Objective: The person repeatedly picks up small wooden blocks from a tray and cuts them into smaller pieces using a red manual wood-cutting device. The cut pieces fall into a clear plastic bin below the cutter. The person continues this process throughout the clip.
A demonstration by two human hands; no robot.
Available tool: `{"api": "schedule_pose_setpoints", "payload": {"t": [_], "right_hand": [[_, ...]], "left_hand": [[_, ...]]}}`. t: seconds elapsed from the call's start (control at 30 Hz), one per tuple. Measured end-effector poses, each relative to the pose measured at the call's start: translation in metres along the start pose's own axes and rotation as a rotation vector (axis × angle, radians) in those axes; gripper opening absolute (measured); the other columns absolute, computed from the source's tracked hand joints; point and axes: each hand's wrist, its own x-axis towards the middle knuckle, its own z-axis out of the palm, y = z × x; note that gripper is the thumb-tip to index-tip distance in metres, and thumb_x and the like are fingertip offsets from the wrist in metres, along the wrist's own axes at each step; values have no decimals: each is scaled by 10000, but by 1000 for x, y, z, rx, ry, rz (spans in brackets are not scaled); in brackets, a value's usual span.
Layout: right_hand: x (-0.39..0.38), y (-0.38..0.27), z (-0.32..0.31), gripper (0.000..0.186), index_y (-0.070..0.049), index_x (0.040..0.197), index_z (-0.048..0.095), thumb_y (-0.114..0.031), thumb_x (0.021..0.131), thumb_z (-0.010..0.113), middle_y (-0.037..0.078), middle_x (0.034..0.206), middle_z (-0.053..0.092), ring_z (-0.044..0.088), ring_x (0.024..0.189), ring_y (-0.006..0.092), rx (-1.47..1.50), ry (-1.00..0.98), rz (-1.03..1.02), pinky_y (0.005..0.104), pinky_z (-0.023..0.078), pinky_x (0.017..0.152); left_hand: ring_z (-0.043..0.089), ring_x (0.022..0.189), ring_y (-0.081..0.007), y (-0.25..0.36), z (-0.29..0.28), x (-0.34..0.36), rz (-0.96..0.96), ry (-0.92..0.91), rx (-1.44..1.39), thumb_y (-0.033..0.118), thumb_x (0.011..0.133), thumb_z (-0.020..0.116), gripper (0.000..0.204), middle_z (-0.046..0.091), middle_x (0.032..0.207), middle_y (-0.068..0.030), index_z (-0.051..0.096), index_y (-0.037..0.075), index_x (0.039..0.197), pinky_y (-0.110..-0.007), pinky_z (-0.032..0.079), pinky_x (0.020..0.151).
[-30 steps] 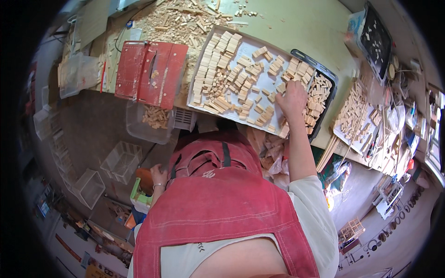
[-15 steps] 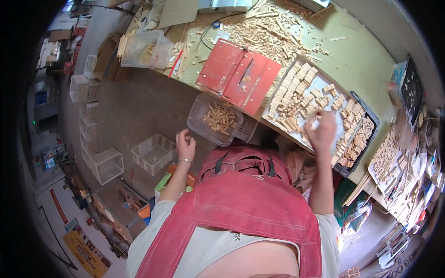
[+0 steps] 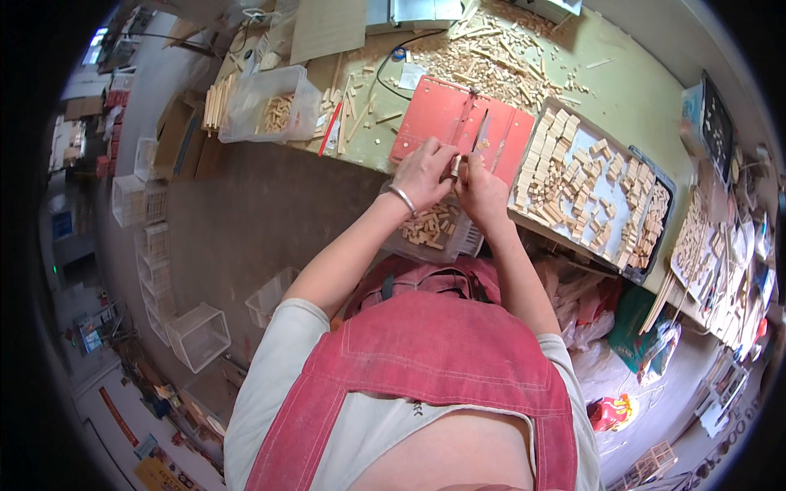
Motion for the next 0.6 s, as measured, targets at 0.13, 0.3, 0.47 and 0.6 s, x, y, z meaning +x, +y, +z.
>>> {"api": "schedule_pose_setpoints", "payload": {"t": [0.13,0.3,0.47,0.6], "right_hand": [[-18,1,7,513,-83,1433,529,-218,970,702,211,877,740,742,825,444,165,98,66,545,572,711],[-50,4,42,839,-144,1724,277,-126,986,675,135,787,654,669,700,303,618,112,211,436,548,740],[-50,-12,79,1118,-202,1721,-220,40,1011,608,100,1037,707,670,920,141,757,38,155,312,548,846],[-49,-12,83,1135,-208,1712,-244,41,1014,616,111,1051,700,669,931,168,789,-5,167,331,553,873]], "left_hand": [[679,985,-394,-11,10,15,43,-19,18,191,845,793,347,606,1067,-144,661,109,1156,-506,578,845],[683,958,-413,-14,3,21,115,-78,75,209,821,805,386,604,1076,-152,653,112,1162,-525,578,821],[679,962,-412,-16,0,27,151,-120,104,244,776,826,451,593,1089,-160,653,119,1173,-535,570,820],[678,972,-411,-20,-1,31,146,-153,68,258,759,833,467,592,1096,-165,665,125,1174,-541,567,827]]}}
